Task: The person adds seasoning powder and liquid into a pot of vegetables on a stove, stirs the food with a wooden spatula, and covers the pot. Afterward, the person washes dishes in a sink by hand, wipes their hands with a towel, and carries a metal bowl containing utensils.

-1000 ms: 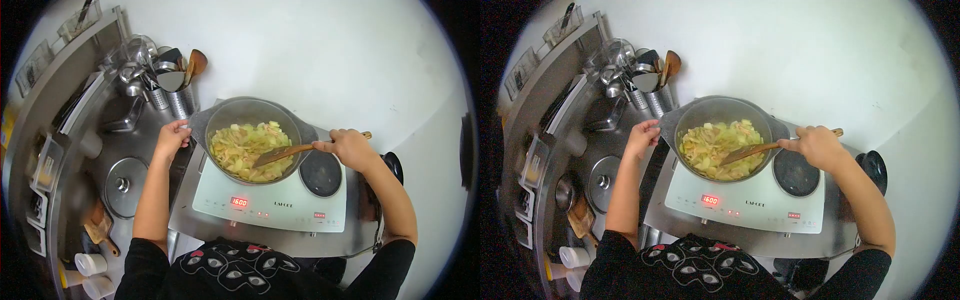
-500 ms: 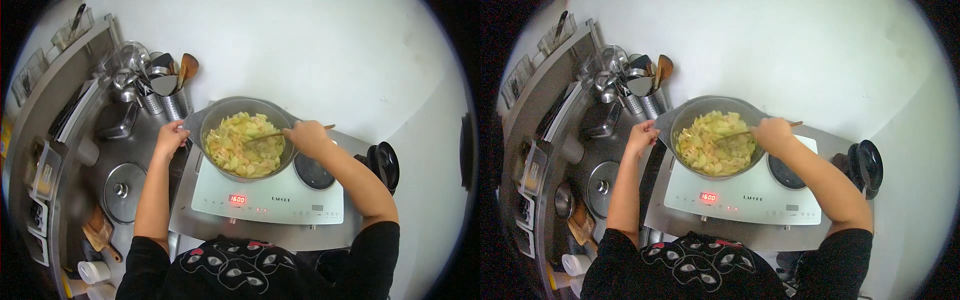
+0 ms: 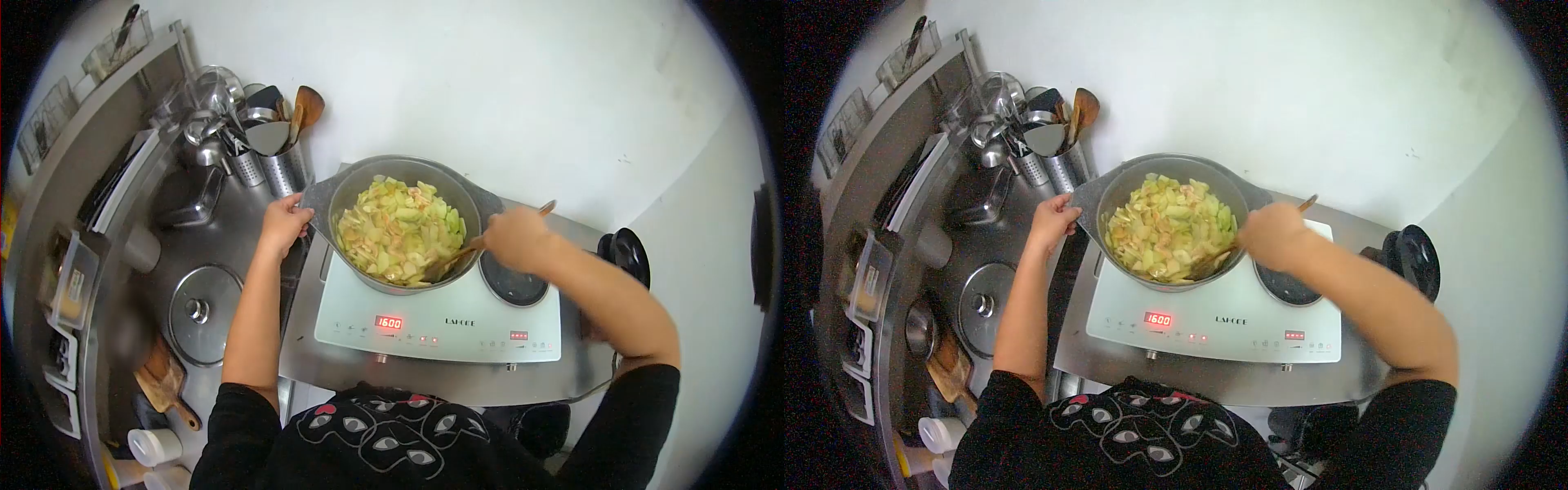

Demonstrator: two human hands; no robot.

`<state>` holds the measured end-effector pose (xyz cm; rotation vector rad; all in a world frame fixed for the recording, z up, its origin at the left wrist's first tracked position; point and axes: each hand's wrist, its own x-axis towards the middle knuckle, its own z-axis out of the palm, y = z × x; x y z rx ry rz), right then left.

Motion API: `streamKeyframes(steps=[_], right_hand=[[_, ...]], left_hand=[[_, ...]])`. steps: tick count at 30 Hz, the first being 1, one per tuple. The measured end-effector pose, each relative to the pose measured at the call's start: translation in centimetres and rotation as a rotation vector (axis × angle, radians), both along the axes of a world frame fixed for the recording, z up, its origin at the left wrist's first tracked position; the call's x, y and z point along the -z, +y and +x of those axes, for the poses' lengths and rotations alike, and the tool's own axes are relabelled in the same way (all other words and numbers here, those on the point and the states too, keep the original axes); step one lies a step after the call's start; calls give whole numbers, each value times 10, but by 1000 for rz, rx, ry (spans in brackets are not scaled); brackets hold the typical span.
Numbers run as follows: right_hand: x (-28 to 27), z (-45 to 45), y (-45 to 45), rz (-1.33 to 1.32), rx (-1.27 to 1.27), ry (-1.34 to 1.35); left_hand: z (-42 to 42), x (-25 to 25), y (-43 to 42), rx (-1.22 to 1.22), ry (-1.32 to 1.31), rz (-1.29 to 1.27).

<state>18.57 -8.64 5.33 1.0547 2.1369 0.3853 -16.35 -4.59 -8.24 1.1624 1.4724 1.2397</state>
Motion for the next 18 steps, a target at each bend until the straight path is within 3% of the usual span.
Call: streamKeyframes(steps=[6,9,14,18], right_hand=[[55,-1,-1,223,140,395],[61,-5,8,201,308,478],[-41,-2,-14,199,254,159],[-58,-12,-30,231,90,-58]], left_hand=[[-6,7,5,30,7,23],[-5,-1,5,75,6,19],[-2,-9,-6,21,2,-11],[-3,-5,-8,-22,-67,11]])
